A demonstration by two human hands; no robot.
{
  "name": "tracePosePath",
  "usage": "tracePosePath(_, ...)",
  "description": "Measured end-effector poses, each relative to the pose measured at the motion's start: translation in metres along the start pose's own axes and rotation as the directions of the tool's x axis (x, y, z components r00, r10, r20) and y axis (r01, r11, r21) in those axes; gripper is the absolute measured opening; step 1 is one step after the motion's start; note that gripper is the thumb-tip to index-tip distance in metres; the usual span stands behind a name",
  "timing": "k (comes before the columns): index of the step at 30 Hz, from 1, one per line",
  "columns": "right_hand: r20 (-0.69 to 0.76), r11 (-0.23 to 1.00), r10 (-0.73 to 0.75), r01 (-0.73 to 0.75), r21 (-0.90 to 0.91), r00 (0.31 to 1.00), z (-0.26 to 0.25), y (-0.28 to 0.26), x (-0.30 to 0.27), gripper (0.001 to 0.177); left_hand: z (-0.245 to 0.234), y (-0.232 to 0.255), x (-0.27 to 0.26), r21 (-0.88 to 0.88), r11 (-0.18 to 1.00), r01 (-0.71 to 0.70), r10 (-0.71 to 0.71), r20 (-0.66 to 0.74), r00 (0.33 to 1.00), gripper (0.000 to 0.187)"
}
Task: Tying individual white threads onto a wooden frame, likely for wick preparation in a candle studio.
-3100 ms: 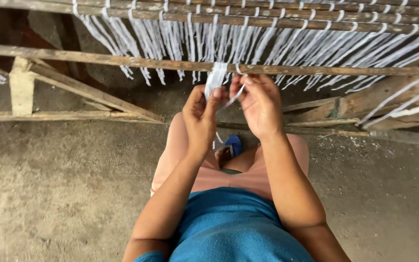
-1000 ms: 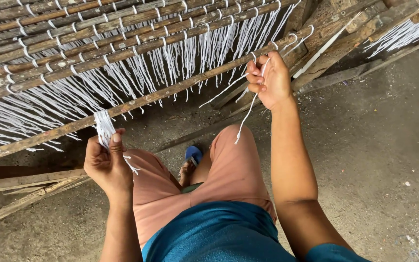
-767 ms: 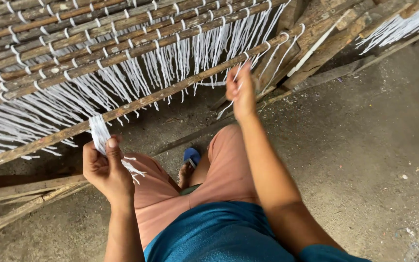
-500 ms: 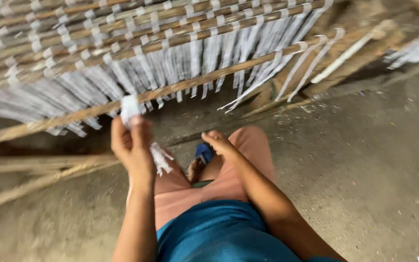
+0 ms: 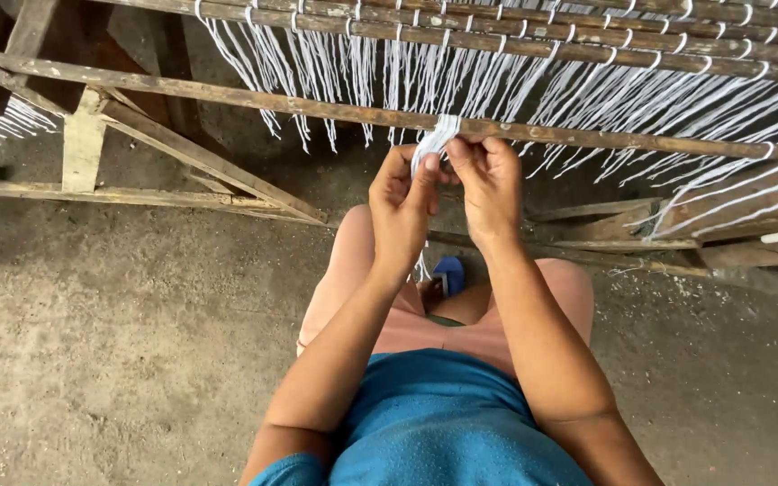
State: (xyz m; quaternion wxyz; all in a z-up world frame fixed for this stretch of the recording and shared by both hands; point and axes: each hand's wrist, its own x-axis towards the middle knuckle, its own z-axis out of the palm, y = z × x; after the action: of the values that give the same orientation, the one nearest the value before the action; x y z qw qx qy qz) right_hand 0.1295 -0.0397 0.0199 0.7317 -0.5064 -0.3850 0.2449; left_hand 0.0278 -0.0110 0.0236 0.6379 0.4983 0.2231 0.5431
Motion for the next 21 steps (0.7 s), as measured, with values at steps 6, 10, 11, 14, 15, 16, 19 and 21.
tracePosePath(6,0.01,0.886,0.08,-0.076,0.457,0.997,-0.023,0.001,-0.006,0.009,-0.001,-0.014,-0.003,-0.054,0.998,0.023,-0.022,0.012,1.0,0.021)
tracePosePath(10,0.206,0.821,0.193,-0.272,0.502,0.96,-0.026,-0.012,-0.01,0.016,-0.005,-0.031,-0.006,-0.084,0.996,0.023,-0.019,0.041,0.999,0.02)
tracePosePath(11,0.206,0.82,0.194,-0.274,0.503,0.959,-0.02,-0.016,-0.007,0.016,-0.003,-0.027,-0.007,-0.083,0.996,0.024,-0.02,0.039,0.999,0.02)
tracePosePath(14,0.148,0.951,0.193,-0.222,0.216,0.97,-0.01,-0.02,-0.003,0.013,0.0,-0.018,-0.013,-0.065,0.998,0.027,-0.025,0.038,0.999,0.02)
tracePosePath(15,0.122,0.962,0.19,-0.209,0.177,0.974,-0.011,-0.015,-0.001,0.013,0.0,-0.018,-0.011,-0.05,0.999,0.012,-0.01,0.042,0.999,0.02)
tracePosePath(16,0.097,0.971,0.185,-0.197,0.137,0.978,-0.011,-0.011,0.001,0.013,0.0,-0.018,-0.009,-0.035,0.999,-0.003,0.004,0.045,0.999,0.021)
tracePosePath(19,0.069,0.972,0.179,-0.187,0.14,0.982,-0.01,-0.01,-0.001,0.013,-0.001,-0.017,-0.008,-0.014,1.0,-0.002,0.003,0.05,0.999,0.02)
tracePosePath(21,0.075,0.969,0.165,-0.176,0.174,0.983,-0.009,-0.018,0.0,0.011,-0.001,-0.019,-0.008,-0.014,1.0,-0.009,0.009,0.051,0.999,0.019)
